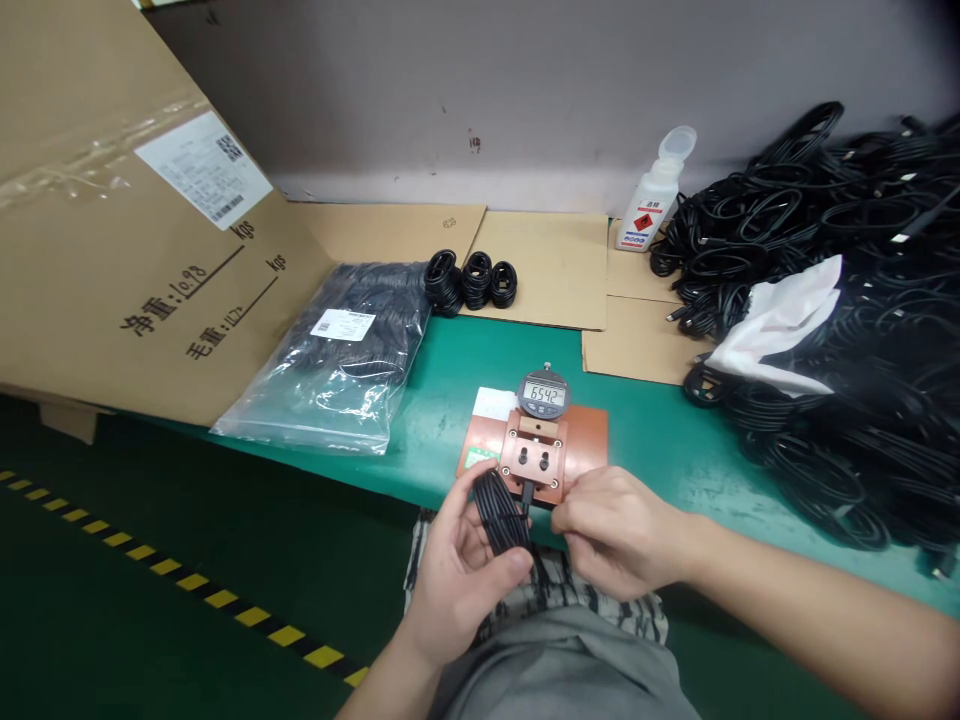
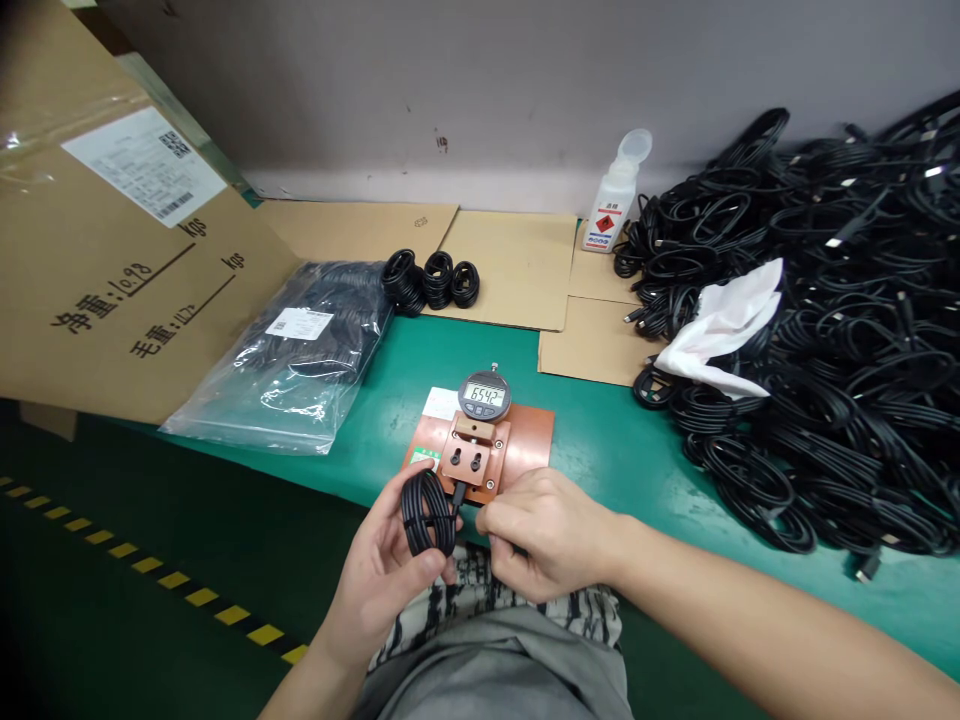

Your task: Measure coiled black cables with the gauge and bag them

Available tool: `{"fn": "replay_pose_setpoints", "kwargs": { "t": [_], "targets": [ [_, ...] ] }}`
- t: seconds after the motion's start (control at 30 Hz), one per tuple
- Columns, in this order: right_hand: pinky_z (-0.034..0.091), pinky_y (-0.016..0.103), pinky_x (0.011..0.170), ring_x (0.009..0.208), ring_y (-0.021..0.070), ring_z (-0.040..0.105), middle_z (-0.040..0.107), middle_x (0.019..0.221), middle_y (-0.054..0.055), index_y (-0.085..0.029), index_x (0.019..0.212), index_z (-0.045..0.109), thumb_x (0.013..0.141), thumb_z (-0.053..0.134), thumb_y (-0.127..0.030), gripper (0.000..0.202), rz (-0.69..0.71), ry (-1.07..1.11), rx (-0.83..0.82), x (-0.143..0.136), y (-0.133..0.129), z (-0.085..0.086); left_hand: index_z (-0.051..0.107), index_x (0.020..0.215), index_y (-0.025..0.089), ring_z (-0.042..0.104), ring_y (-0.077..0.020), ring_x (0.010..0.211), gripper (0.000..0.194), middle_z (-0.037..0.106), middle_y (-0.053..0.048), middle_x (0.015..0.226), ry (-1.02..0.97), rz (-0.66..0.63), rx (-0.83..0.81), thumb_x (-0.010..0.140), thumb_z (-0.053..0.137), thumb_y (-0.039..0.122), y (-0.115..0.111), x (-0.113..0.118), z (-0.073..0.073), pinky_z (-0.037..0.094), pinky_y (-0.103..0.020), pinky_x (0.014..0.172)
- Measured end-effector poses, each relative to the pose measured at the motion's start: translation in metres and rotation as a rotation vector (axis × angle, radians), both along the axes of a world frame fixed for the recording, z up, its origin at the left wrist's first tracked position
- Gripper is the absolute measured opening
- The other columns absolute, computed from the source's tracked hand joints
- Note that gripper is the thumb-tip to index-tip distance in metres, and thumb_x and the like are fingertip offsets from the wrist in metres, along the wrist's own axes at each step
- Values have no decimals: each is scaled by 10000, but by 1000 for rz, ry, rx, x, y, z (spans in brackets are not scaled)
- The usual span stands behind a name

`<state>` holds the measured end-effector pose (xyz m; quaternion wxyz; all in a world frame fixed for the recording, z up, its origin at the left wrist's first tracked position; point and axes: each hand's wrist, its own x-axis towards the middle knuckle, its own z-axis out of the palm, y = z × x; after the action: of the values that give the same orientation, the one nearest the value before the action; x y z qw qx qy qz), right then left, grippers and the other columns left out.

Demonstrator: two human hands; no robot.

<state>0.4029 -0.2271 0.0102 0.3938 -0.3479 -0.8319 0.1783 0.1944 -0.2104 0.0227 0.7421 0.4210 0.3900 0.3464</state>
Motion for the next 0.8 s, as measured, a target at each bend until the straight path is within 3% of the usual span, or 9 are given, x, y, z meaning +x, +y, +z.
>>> {"fn": "replay_pose_setpoints", "kwargs": {
  "t": [0.43,0.8],
  "targets": [
    [279,289,489,474,132,409,467,558,-55,-207,855,517,776,445,-66,177,-7,-21,13,0,1,-1,485,1352,239,644,-128,602,726,688,-32,924,-12,7,-6,726,841,333,1,1,0,559,-311,768],
    [284,286,481,464,131,427,477,549,-52,-206,848,513,792,424,-73,169,-10,-39,19,0,0,1,483,1357,253,634,-124,638,719,687,-28,932,-14,1,-7,733,834,323,1,0,-2,547,-290,757]
  ]
}}
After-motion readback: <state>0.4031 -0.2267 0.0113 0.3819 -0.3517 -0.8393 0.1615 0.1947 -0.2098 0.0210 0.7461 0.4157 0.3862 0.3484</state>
